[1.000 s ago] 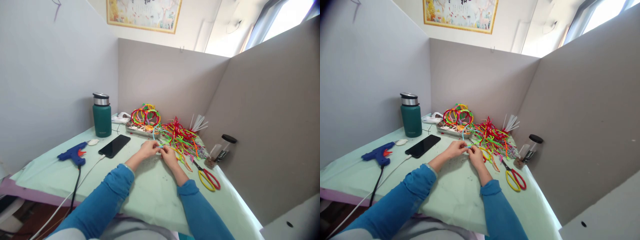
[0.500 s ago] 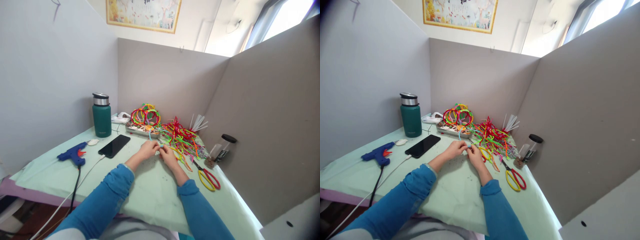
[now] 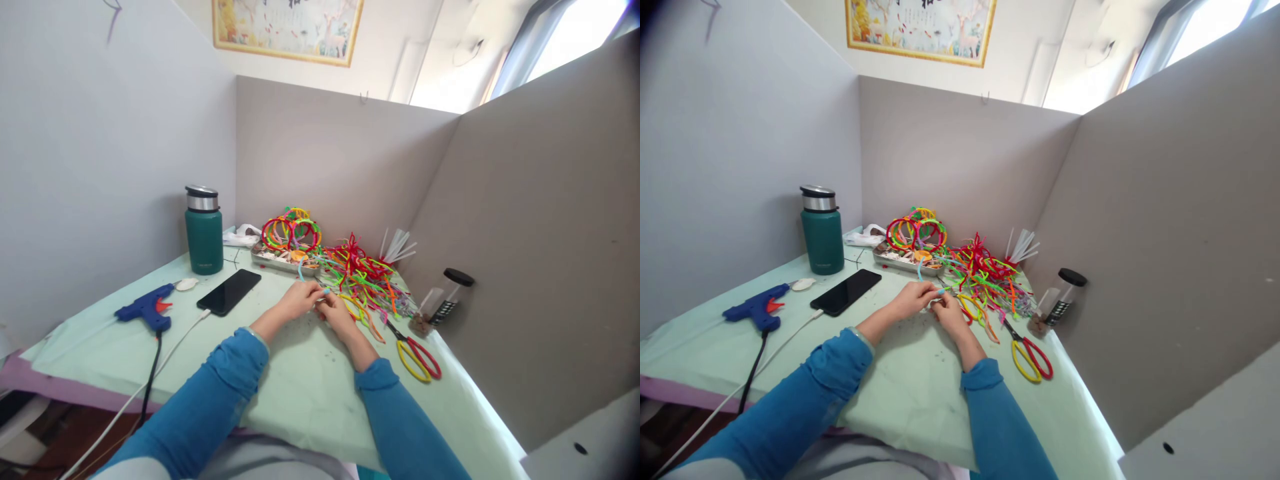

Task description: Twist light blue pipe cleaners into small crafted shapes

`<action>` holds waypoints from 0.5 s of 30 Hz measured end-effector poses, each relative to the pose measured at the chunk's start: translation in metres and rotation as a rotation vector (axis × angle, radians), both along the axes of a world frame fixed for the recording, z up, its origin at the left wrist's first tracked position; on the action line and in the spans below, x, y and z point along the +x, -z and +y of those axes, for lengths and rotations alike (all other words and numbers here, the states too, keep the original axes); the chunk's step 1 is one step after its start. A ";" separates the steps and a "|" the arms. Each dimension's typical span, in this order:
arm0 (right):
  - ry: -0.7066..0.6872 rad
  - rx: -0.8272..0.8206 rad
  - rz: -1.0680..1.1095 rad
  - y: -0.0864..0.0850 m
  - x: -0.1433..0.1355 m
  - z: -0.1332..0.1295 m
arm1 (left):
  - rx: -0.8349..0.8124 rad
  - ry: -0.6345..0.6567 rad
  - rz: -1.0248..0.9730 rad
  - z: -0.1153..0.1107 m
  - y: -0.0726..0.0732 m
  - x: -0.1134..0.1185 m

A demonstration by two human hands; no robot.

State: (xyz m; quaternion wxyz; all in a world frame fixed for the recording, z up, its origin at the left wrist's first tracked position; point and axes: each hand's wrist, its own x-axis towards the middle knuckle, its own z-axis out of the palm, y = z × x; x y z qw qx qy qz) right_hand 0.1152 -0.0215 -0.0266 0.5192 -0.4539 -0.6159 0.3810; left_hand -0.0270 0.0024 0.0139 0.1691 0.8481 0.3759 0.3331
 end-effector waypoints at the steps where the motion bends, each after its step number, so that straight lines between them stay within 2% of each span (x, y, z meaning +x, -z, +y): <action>1: -0.002 0.001 -0.006 0.000 0.000 0.000 | -0.001 0.003 0.001 0.000 0.000 0.000; 7: 0.000 -0.007 -0.048 -0.004 -0.003 -0.003 | 0.025 0.008 0.022 -0.004 -0.003 0.000; 15: 0.014 -0.020 -0.064 -0.003 -0.002 -0.003 | 0.035 -0.059 0.037 -0.005 -0.004 -0.001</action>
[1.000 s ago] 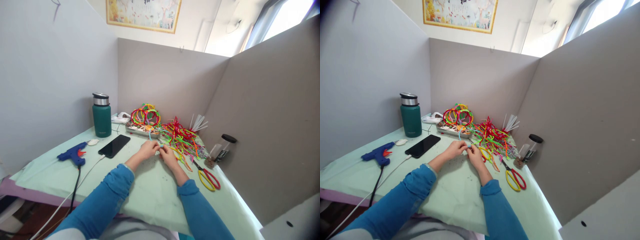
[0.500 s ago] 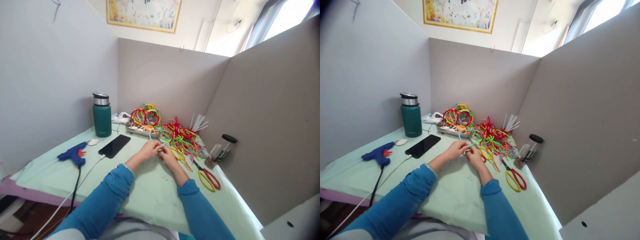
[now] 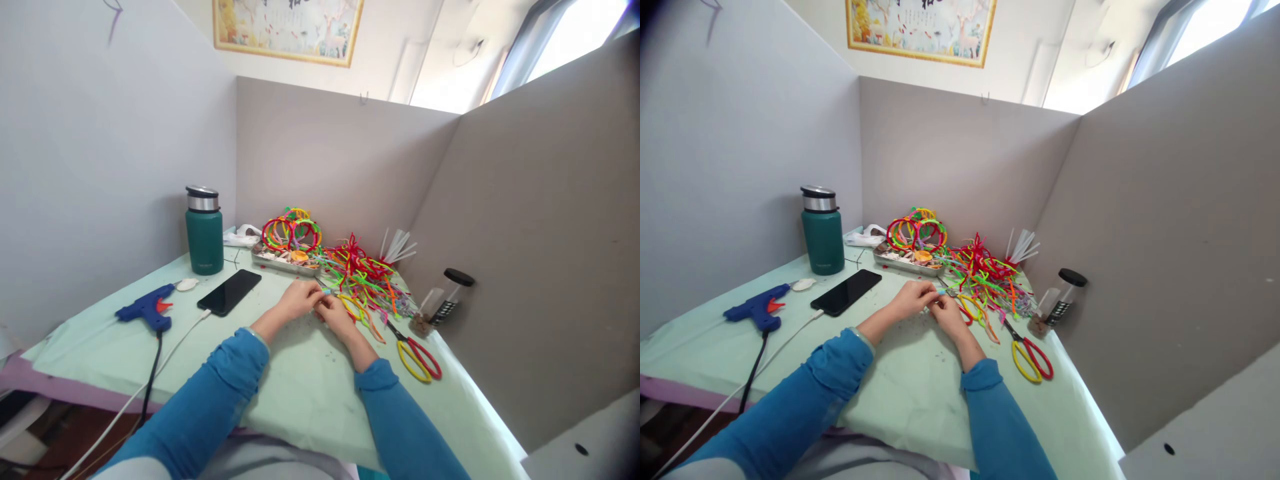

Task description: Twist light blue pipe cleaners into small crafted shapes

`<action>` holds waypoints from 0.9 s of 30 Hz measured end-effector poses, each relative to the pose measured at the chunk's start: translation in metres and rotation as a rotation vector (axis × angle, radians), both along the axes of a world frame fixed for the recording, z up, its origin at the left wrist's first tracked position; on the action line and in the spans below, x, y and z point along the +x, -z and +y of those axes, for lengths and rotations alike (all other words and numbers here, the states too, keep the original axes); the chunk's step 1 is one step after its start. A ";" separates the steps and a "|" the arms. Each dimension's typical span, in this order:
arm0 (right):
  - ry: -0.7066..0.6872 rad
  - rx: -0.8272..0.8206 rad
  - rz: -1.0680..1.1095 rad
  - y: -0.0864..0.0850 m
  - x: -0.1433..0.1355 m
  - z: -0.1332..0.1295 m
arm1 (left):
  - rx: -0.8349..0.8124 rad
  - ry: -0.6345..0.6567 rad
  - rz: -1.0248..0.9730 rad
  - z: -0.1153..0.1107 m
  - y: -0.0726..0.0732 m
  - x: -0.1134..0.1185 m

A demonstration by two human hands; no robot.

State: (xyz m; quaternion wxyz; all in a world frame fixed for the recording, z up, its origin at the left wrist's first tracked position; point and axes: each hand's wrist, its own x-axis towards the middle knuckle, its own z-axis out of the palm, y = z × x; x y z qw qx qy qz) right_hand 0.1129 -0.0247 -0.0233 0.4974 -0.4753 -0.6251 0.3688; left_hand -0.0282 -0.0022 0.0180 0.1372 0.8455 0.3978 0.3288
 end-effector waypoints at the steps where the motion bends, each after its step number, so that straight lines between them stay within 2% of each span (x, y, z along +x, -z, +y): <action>1: 0.000 -0.001 -0.002 0.001 0.000 0.000 | 0.010 -0.012 0.007 0.000 0.000 0.000; 7: -0.020 0.022 0.027 0.002 0.001 0.002 | 0.071 -0.092 0.051 -0.003 -0.001 -0.001; 16: 0.047 0.194 -0.064 -0.003 0.002 -0.001 | 0.063 -0.193 0.093 -0.002 -0.001 -0.002; 22: 0.038 0.164 -0.102 -0.002 0.003 -0.001 | 0.000 -0.195 0.059 0.003 0.002 -0.002; 27: 0.024 0.137 -0.040 -0.006 0.003 -0.004 | -0.019 -0.204 0.017 0.006 0.003 -0.001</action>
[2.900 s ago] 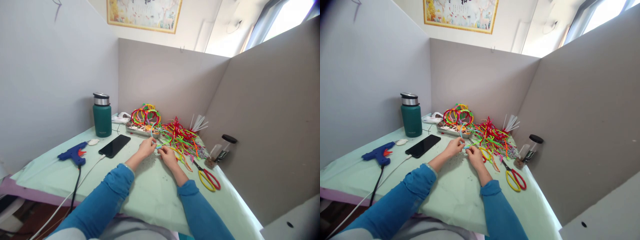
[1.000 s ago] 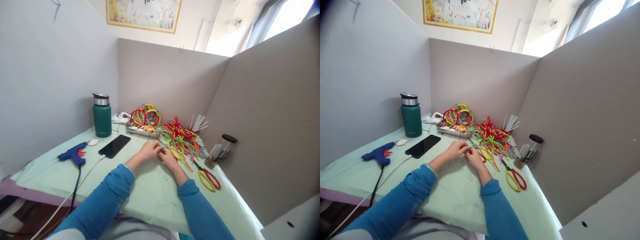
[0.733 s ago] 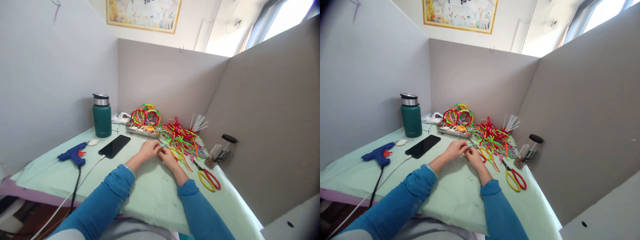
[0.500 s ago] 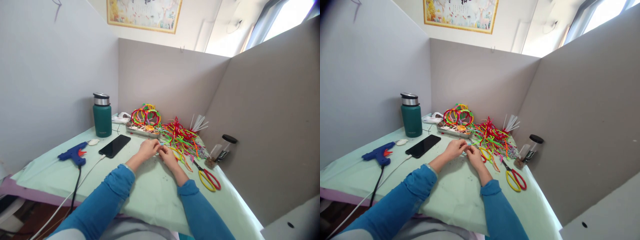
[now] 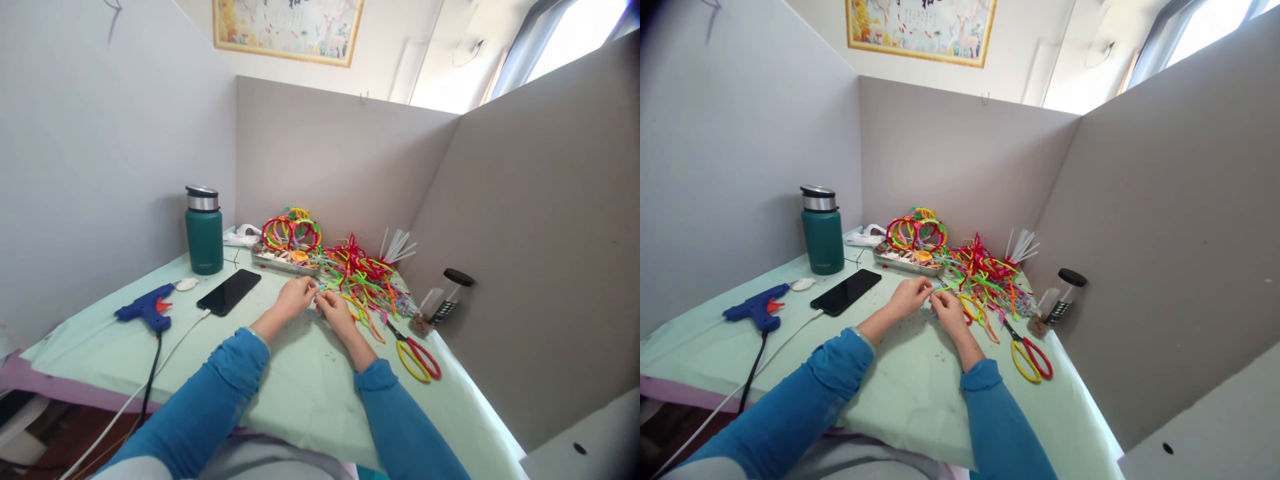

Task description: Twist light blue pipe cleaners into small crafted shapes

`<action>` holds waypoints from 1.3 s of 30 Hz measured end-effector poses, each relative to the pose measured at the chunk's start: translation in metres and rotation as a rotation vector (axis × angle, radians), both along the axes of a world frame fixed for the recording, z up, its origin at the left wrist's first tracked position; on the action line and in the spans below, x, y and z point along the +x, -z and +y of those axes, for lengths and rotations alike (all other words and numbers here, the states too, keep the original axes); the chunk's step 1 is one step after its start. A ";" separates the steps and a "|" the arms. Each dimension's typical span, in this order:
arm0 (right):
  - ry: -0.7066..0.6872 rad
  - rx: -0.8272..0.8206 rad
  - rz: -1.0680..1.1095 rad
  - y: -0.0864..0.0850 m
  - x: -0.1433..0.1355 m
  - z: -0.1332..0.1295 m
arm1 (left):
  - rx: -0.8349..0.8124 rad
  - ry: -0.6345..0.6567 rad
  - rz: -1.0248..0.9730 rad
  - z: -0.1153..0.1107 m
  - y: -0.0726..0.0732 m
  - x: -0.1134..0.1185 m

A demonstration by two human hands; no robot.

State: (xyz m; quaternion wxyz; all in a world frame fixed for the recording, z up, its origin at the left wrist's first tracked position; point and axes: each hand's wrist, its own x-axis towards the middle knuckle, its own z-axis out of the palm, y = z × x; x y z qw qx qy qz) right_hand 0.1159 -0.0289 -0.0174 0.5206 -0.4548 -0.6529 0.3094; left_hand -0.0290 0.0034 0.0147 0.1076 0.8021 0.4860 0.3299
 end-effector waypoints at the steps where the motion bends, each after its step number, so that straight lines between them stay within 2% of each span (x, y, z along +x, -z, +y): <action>1: 0.000 -0.004 0.016 -0.001 0.000 -0.001 | -0.002 0.000 -0.007 0.000 0.000 0.000; 8: 0.028 -0.072 0.152 -0.004 -0.001 -0.002 | 0.008 0.031 -0.008 0.001 0.001 0.000; 15: 0.085 -0.060 0.106 -0.003 -0.001 -0.001 | -0.002 0.004 0.023 0.000 -0.002 -0.001; 21: -0.008 -0.102 0.150 0.000 0.000 -0.001 | -0.016 -0.025 0.033 -0.001 -0.003 -0.001; 29: 0.133 0.020 0.024 0.002 0.003 0.002 | -0.028 -0.020 0.084 0.000 -0.001 -0.001; 39: 0.185 0.088 -0.045 0.004 0.004 0.006 | -0.034 0.011 0.246 -0.004 -0.003 -0.001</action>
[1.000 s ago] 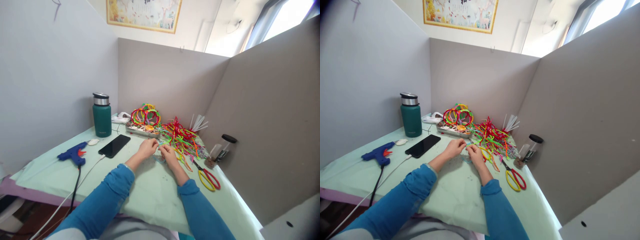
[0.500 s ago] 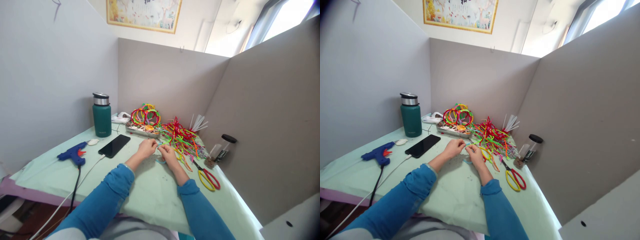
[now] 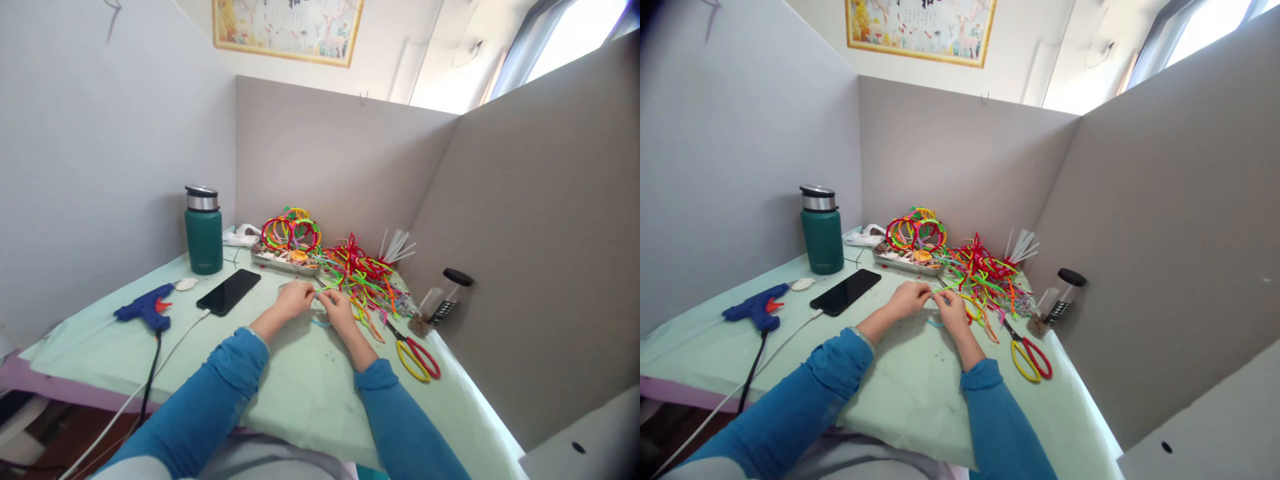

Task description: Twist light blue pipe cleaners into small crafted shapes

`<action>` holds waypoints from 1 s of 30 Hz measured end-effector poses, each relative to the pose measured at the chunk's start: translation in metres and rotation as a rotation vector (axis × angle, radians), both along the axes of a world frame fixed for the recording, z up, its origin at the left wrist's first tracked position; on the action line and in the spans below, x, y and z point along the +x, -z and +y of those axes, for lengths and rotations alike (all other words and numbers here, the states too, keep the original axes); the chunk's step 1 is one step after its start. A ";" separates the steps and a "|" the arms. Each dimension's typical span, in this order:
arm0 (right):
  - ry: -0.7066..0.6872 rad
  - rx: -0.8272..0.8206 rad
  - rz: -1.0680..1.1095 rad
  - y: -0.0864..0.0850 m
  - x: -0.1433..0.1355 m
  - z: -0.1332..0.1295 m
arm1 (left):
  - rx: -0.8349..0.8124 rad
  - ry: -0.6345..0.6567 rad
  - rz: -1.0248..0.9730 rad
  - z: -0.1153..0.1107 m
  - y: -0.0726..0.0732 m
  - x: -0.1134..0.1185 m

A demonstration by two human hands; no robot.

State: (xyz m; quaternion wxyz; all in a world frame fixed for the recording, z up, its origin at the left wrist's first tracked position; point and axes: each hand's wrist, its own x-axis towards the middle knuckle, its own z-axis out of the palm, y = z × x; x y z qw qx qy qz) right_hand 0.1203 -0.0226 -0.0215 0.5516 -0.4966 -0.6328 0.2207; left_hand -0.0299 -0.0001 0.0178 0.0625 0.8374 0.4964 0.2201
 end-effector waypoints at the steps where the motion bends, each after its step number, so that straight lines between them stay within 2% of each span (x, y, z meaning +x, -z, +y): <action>1: 0.003 0.000 0.000 0.000 0.000 0.000 | 0.001 0.006 0.012 -0.001 0.000 0.000; 8: 0.004 -0.020 0.034 0.000 0.001 0.001 | 0.024 0.052 0.019 -0.005 0.000 -0.001; 16: 0.001 0.019 -0.011 0.000 0.000 0.000 | 0.085 -0.023 0.070 -0.004 0.002 -0.001; 30: 0.065 0.026 -0.005 -0.001 0.000 0.001 | 0.116 0.008 0.055 -0.004 0.003 -0.003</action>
